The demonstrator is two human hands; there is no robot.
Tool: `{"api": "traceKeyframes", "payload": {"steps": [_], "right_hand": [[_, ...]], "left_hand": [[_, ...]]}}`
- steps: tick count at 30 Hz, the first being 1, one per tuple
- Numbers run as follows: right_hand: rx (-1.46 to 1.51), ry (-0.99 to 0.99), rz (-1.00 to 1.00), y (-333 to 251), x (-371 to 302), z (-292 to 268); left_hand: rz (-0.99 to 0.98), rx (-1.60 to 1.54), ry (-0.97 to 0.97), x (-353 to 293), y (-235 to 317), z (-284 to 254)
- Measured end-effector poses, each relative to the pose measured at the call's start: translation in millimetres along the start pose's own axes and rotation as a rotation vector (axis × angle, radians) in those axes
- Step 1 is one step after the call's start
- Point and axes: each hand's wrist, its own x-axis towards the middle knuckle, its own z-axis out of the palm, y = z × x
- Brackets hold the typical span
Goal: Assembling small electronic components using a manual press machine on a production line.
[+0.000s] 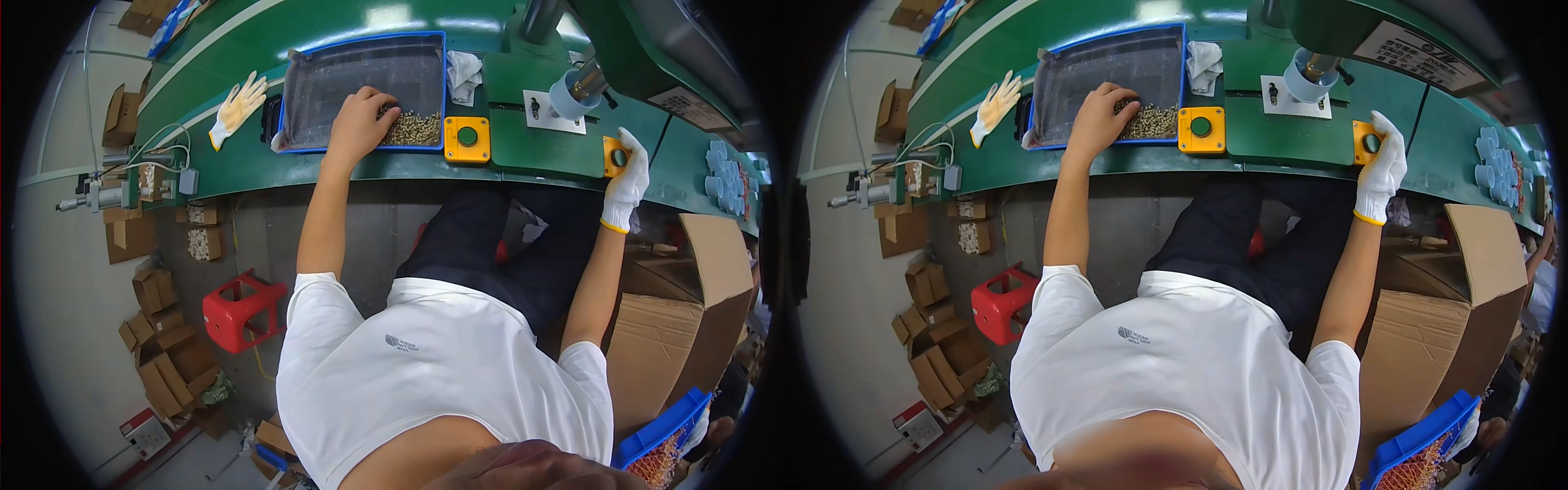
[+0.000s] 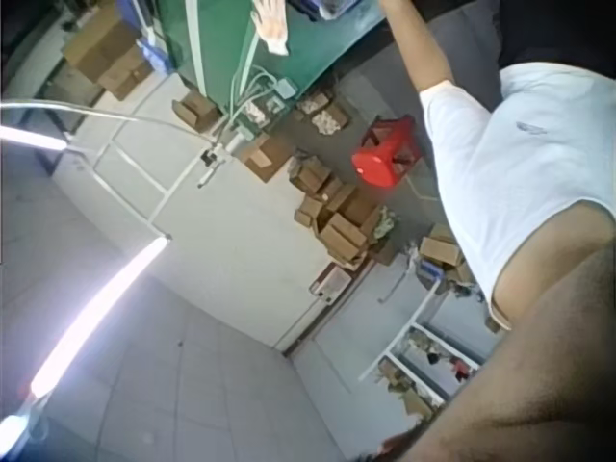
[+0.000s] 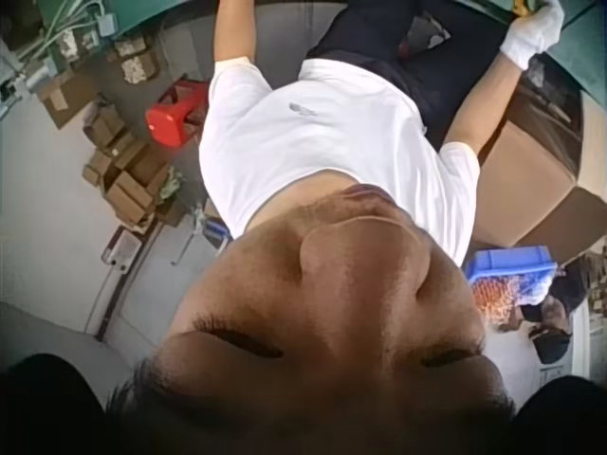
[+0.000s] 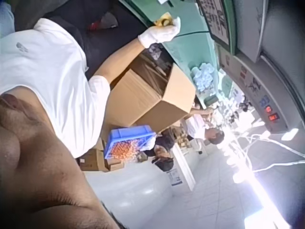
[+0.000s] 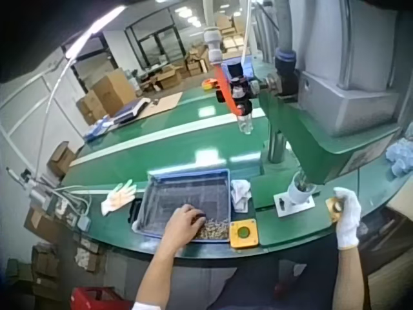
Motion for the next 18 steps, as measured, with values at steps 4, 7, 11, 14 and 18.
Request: {"api": "traceKeyframes", "payload": {"steps": [4, 7, 11, 14, 18], "right_hand": [[0.145, 0.01, 0.041, 2, 5, -5], [0.126, 0.06, 0.124, -10, 2, -15], [-0.333, -0.078, -0.216, -14, -1, -2], [-0.159, -0.063, -0.164, -31, -4, 4], [-0.128, -0.034, -0.102, -36, -3, -9]], "left_hand": [[0.104, -0.058, -0.01, 4, 0, 11], [0.15, -0.153, -0.087, 21, 12, 22], [0.186, -0.148, -0.09, 7, -13, 21], [0.141, -0.143, -0.077, -1, -12, 15], [0.108, -0.218, -0.077, 7, -3, 24]]}}
